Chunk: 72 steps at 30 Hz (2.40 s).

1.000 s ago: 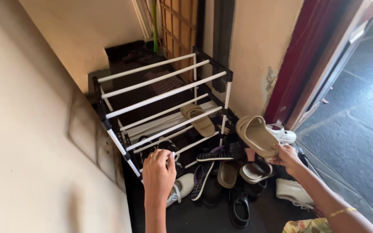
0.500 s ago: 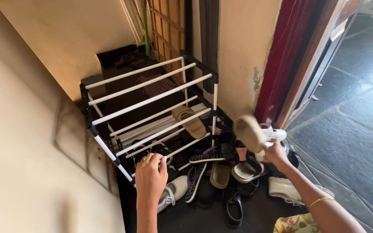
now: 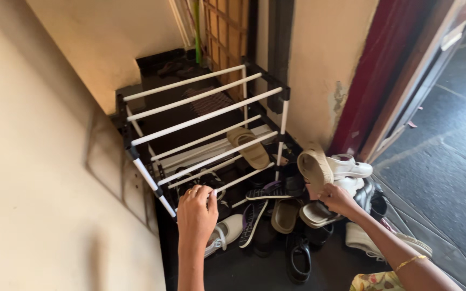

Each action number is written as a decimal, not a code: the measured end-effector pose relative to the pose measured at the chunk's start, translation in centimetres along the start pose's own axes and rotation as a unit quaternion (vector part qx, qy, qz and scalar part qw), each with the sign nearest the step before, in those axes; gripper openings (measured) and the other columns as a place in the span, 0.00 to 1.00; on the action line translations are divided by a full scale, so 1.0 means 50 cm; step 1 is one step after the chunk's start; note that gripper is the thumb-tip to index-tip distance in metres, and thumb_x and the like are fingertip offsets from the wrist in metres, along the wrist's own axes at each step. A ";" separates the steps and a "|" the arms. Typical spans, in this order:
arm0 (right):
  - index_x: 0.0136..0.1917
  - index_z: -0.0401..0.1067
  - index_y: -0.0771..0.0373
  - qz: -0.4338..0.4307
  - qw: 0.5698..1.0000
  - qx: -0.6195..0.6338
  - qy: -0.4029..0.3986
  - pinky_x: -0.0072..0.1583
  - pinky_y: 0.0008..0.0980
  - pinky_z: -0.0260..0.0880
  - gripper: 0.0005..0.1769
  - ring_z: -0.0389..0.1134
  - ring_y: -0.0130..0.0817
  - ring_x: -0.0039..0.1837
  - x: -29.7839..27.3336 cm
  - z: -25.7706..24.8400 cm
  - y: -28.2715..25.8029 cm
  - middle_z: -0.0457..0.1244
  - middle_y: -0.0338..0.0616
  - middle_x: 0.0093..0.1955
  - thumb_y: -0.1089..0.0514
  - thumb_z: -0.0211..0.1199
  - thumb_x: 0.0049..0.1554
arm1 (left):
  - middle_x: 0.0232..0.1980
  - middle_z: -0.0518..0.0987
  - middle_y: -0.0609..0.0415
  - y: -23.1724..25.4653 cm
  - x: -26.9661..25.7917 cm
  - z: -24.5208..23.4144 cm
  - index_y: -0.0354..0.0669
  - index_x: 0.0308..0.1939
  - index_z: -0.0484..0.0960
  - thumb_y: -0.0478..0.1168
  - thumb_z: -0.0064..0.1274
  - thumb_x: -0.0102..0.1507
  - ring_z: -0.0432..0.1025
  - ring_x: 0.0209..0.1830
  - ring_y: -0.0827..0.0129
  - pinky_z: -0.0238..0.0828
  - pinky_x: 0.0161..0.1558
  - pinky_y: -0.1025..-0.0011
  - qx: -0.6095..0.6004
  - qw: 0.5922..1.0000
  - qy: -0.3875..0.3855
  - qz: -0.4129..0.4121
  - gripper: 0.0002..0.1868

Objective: The person removes various shoes from a multi-tier shoe rack and places them on the floor. The person handles sneakers, sandals, and boots one at a time, moving them from the rack to the floor.

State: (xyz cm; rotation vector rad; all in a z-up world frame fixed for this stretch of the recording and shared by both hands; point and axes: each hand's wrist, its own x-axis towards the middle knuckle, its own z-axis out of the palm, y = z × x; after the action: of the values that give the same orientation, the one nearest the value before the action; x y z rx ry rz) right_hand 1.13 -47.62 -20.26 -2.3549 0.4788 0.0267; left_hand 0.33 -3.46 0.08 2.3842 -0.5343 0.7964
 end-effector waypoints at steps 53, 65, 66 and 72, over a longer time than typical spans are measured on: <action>0.54 0.71 0.76 0.163 0.857 0.479 -0.098 0.40 0.37 0.76 0.18 0.68 0.37 0.37 0.291 0.319 -0.228 0.66 0.49 0.42 0.56 0.61 0.62 | 0.33 0.80 0.51 -0.111 0.030 0.003 0.40 0.31 0.79 0.38 0.55 0.61 0.75 0.38 0.54 0.70 0.42 0.58 0.024 0.999 -0.009 -0.032 0.06; 0.54 0.76 0.65 0.152 0.906 0.390 0.061 0.36 0.35 0.69 0.15 0.67 0.44 0.37 0.077 -0.047 -0.014 0.67 0.56 0.47 0.54 0.66 0.57 | 0.36 0.81 0.51 -0.018 0.011 0.002 0.38 0.33 0.80 0.36 0.55 0.63 0.76 0.40 0.55 0.71 0.45 0.58 -0.016 1.000 -0.003 -0.006 0.05; 0.55 0.77 0.65 0.134 0.897 0.413 0.081 0.37 0.33 0.70 0.16 0.66 0.42 0.38 0.067 -0.078 0.016 0.67 0.56 0.48 0.54 0.66 0.58 | 0.36 0.81 0.51 -0.015 0.007 0.004 0.38 0.33 0.80 0.36 0.55 0.63 0.76 0.40 0.55 0.71 0.45 0.58 -0.022 1.000 0.003 0.002 0.06; 0.58 0.69 0.76 0.117 0.821 0.542 0.135 0.49 0.40 0.77 0.18 0.71 0.45 0.49 0.046 -0.154 0.119 0.65 0.54 0.54 0.55 0.59 0.65 | 0.34 0.80 0.51 0.009 0.000 0.020 0.38 0.31 0.80 0.38 0.55 0.65 0.76 0.36 0.57 0.72 0.45 0.59 -0.015 1.000 -0.015 0.009 0.09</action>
State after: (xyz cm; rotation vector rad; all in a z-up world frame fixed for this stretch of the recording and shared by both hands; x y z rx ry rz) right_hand 0.35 -57.46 -18.82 -1.1608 0.6815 -0.3769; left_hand 0.51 -4.40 -0.41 2.3706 -0.5761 0.7560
